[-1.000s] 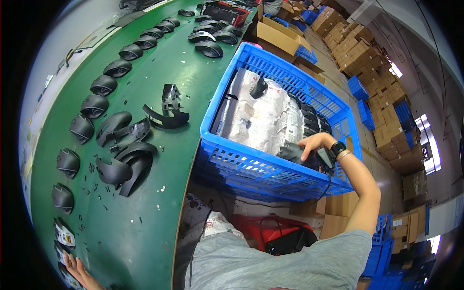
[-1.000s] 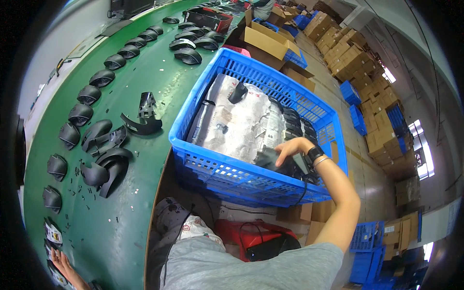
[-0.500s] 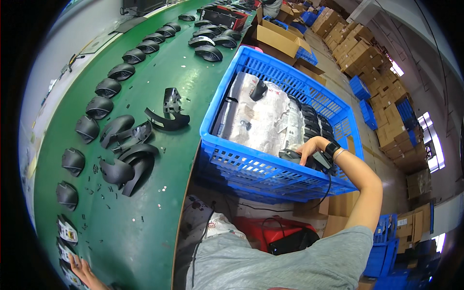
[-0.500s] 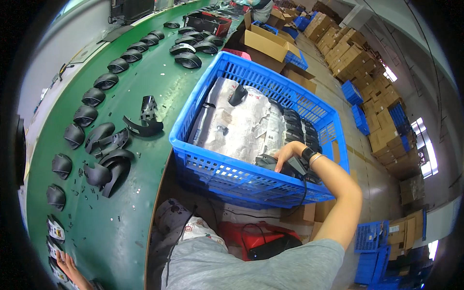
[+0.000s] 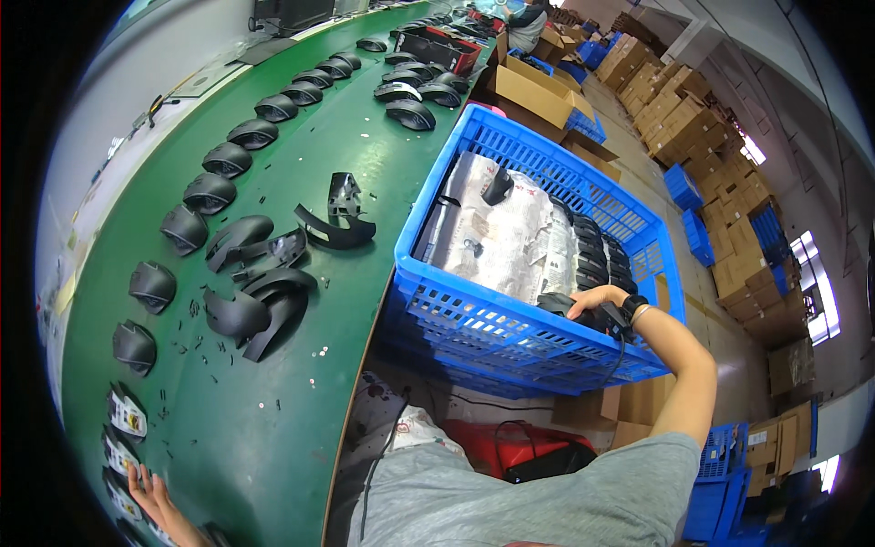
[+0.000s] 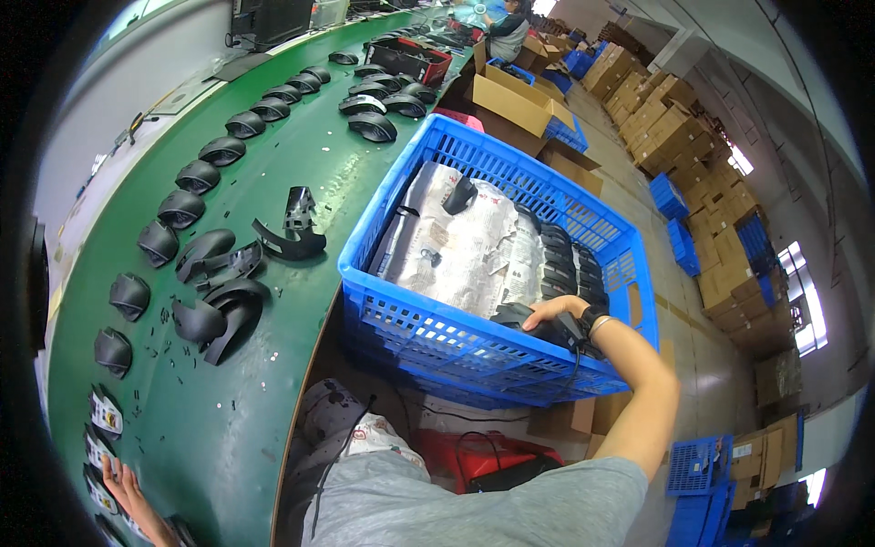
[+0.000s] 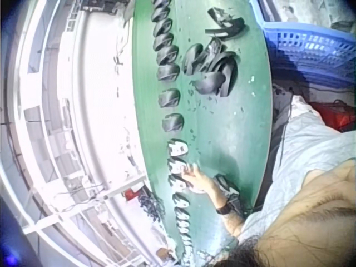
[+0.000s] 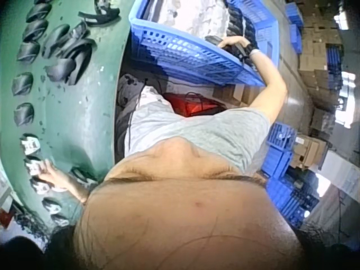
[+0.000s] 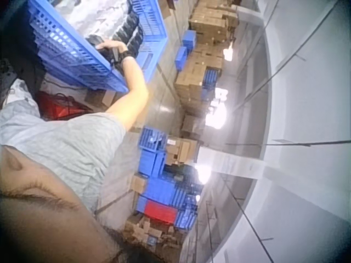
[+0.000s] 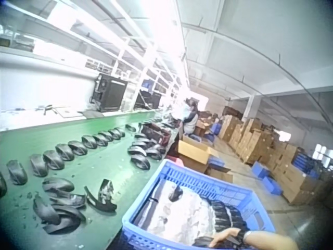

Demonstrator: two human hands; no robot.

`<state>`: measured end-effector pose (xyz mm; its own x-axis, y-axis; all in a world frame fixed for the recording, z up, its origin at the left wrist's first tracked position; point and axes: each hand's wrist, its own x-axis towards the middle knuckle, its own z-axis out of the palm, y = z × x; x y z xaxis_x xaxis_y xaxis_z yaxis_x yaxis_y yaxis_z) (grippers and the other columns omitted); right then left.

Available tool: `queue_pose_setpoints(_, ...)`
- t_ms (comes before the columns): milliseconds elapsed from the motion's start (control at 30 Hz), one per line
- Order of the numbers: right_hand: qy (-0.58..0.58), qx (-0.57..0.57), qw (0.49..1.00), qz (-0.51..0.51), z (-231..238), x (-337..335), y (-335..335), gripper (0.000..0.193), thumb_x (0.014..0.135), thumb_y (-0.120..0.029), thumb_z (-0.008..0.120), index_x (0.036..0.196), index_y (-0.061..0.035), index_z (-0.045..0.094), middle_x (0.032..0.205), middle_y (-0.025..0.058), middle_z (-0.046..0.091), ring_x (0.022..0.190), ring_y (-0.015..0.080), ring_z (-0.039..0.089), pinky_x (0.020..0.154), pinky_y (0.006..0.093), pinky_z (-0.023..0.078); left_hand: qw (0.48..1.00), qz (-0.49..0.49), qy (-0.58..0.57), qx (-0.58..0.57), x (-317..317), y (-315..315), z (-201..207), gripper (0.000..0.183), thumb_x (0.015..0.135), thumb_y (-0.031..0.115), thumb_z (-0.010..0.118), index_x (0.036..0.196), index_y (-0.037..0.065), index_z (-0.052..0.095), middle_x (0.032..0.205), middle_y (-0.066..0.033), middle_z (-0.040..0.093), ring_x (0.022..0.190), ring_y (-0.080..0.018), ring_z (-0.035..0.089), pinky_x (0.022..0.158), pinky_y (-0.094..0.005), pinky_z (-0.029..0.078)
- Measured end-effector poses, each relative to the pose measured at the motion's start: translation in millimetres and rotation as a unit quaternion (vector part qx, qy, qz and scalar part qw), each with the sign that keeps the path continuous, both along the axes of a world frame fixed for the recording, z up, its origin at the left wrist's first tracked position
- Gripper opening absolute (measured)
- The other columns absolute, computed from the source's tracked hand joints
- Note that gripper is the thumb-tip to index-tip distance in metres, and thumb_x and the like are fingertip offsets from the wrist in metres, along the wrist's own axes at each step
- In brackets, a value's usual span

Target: The person assembles computer mice on a green workbench. They pick up mouse bodies and top shells, fit them together, and place the completed units in a line. The person also retrieves parts from a blue crate and handles loose screws on the table.

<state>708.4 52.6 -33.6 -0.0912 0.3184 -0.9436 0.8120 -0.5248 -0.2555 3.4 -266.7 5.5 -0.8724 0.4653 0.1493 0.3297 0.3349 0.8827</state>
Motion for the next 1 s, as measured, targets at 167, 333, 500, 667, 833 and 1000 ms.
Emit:
queue_pose_setpoints(167, -0.030, 0.068, 0.991, -0.115, 18, 6, -23, 0.106, 0.069, -0.030, 0.075, 0.144, -0.0019, 0.006, 0.140, 0.0128, 0.034, 0.114, 0.0196, 0.047, 0.092, 0.0352, 0.040, 0.991, -0.075, -0.062, 0.088, -37, -12, -40, 0.052, 0.091, 0.023, 0.049, 0.136, 0.004, 0.031, 0.139, -0.0133, 0.033, 0.131, -0.0249, 0.029, 0.107, -0.0353, 0.023)
queue_pose_setpoints(333, 0.006, 0.133, 0.986, -0.102, 53, 5, -5, 0.103, 0.066, -0.028, 0.075, 0.143, -0.0008, 0.011, 0.140, 0.0106, 0.033, 0.118, 0.0214, 0.042, 0.091, 0.0393, 0.042, 0.990, -0.058, -0.056, 0.113, -5, -10, -18, 0.051, 0.088, 0.015, 0.048, 0.135, 0.003, 0.032, 0.140, -0.0116, 0.032, 0.131, -0.0247, 0.029, 0.106, -0.0369, 0.023)
queue_pose_setpoints(500, 0.187, 0.346, 0.907, -0.150, 115, 42, 26, 0.075, 0.063, -0.006, 0.065, 0.131, -0.0011, 0.035, 0.116, 0.0090, 0.054, 0.101, 0.0207, 0.055, 0.088, 0.0347, 0.046, 0.989, -0.084, -0.034, 0.117, 5, -3, -2, 0.051, 0.085, 0.014, 0.052, 0.132, 0.004, 0.033, 0.139, -0.0117, 0.032, 0.129, -0.0252, 0.031, 0.104, -0.0373, 0.025)
queue_pose_setpoints(667, 0.298, 0.461, 0.836, 0.020, 210, -110, 63, 0.105, 0.048, -0.032, 0.082, 0.133, 0.0016, 0.032, 0.126, 0.0109, 0.046, 0.115, 0.0232, 0.047, 0.099, 0.0337, 0.035, 0.987, -0.086, -0.029, 0.133, 20, -12, 24, 0.048, 0.083, 0.012, 0.053, 0.127, 0.009, 0.036, 0.140, -0.0109, 0.031, 0.129, -0.0253, 0.030, 0.101, -0.0381, 0.029)
queue_pose_setpoints(833, 0.444, 0.367, 0.775, 0.261, 244, -343, 59, 0.117, 0.032, -0.036, 0.090, 0.128, 0.0028, 0.035, 0.118, 0.0127, 0.050, 0.106, 0.0218, 0.051, 0.094, 0.0329, 0.039, 0.991, -0.102, -0.005, 0.081, 48, -52, 45, 0.035, 0.081, 0.012, 0.056, 0.114, 0.008, 0.045, 0.128, -0.0100, 0.045, 0.118, -0.0214, 0.041, 0.095, -0.0382, 0.033)
queue_pose_setpoints(1000, 0.571, 0.230, 0.517, 0.595, 248, -583, -93, 0.080, 0.047, -0.027, 0.086, 0.112, 0.0015, 0.050, 0.099, 0.0073, 0.059, 0.090, 0.0145, 0.056, 0.082, 0.0291, 0.045, 0.977, -0.173, 0.124, 0.014, 83, -110, 58, 0.026, 0.073, 0.011, 0.065, 0.095, 0.003, 0.056, 0.103, -0.0124, 0.057, 0.093, -0.0259, 0.056, 0.079, -0.0357, 0.045)
